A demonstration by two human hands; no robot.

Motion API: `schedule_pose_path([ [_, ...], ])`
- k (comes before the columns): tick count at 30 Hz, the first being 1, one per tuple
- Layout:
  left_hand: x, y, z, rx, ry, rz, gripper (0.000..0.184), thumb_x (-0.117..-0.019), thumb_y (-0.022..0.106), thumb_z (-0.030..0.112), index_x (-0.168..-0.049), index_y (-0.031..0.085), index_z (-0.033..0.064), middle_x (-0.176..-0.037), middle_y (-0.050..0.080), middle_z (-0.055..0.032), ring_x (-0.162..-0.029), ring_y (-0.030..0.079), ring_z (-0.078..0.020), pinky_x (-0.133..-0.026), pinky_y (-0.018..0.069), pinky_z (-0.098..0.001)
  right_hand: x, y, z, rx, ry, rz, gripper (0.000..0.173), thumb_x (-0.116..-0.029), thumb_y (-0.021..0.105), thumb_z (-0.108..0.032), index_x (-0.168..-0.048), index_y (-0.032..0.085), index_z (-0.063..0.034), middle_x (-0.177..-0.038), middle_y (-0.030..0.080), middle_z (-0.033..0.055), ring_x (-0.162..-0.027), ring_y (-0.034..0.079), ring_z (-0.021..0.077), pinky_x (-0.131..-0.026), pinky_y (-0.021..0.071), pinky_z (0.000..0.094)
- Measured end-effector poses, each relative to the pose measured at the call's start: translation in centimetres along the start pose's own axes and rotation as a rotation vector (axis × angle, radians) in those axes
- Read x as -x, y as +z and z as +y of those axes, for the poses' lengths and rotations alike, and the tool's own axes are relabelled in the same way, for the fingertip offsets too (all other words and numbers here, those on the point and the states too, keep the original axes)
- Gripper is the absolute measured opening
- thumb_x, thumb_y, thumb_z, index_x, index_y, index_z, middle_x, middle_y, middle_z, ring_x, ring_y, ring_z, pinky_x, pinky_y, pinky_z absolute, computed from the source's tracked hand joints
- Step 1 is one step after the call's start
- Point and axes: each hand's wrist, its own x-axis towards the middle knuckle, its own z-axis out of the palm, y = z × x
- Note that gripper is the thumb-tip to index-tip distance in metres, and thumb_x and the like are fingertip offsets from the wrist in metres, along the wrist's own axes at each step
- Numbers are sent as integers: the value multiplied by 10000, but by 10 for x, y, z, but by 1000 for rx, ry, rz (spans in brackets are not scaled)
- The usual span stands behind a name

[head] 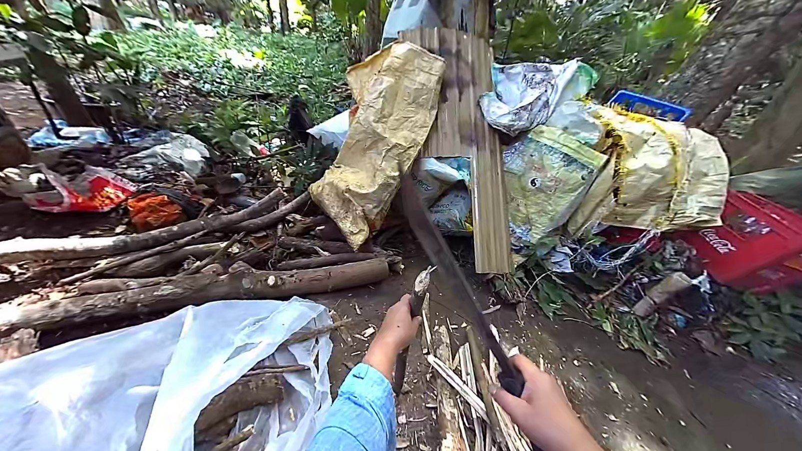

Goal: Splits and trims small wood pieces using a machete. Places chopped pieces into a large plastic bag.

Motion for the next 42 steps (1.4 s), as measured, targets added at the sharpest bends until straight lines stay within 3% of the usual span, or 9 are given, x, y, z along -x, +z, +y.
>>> schedule_pose_path([
  [3, -2, 5, -3, -4, 31, -20, 435, -1049, 558, 61, -1462, 459, -35, -1406, 576, -278, -1339, 565, -378, -1152, 421, -512, -6, 3, 7, 95, 158, -151, 375, -908, 718, -152, -1223, 613, 21, -889, 666, 185, -776, 660, 308, -752, 531, 504],
  [8, -2, 8, -1, -23, 33, -31, 439, -1054, 553, 66, -1468, 450, -38, -1407, 574, -280, -1334, 570, -377, -1150, 424, -512, 0, -1, 7, -321, 283, -222, 317, -911, 691, -21, -1187, 535, -11, -661, 548, 59, -458, 532, 139, -480, 507, 296],
  [12, -4, 11, 1, -43, 39, -40, 439, -1058, 544, 63, -1472, 439, -40, -1401, 574, -283, -1328, 571, -382, -1145, 424, -516, 10, -11, 0, -675, 356, -335, 134, -920, 581, 30, -1016, 515, -37, -569, 512, 20, -413, 514, 116, -425, 502, 258],
  [18, -5, 14, 4, -52, 31, -35, 423, -1062, 541, 73, -1461, 449, -33, -1381, 585, -284, -1314, 580, -388, -1132, 434, -523, 20, -15, -15, -173, 15, 32, 362, -815, 702, -129, -1146, 621, -6, -723, 618, 65, -542, 594, 161, -549, 532, 371],
  [23, -2, 11, 4, -36, 13, -30, 430, -1059, 543, 77, -1460, 447, -45, -1383, 577, -301, -1318, 573, -405, -1130, 433, -542, 23, -24, -38, -278, -262, 358, 285, -806, 668, -169, -1035, 616, -8, -697, 592, -26, -517, 559, 25, -492, 504, 217],
  [30, -4, 14, 1, -66, 28, -54, 438, -1068, 530, 81, -1483, 434, -22, -1400, 578, -279, -1333, 568, -388, -1141, 426, -527, -10, 3, -12, 171, 272, -224, 390, -929, 668, -127, -1285, 573, 1, -986, 666, 195, -892, 671, 330, -820, 532, 516],
  [37, -6, 14, 1, -64, 42, -65, 446, -1066, 530, 69, -1485, 416, -33, -1418, 560, -279, -1337, 563, -382, -1145, 422, -518, -1, -1, -11, -494, 334, -284, 242, -917, 620, 41, -1114, 495, -24, -593, 514, 24, -421, 520, 116, -446, 510, 265],
  [39, -6, 16, 2, -71, 39, -63, 448, -1067, 528, 71, -1490, 414, -26, -1419, 562, -276, -1339, 563, -378, -1148, 421, -515, -1, -8, -14, -360, 317, -270, 239, -923, 643, 15, -1116, 509, -27, -614, 531, 35, -444, 540, 126, -469, 521, 273],
  [42, -9, 17, 2, -67, 29, -44, 445, -1067, 524, 74, -1488, 416, -25, -1417, 565, -272, -1341, 562, -380, -1145, 423, -519, 3, -13, -20, 103, 189, -133, 374, -903, 680, -95, -1252, 592, 7, -843, 650, 145, -733, 638, 271, -715, 524, 468],
])
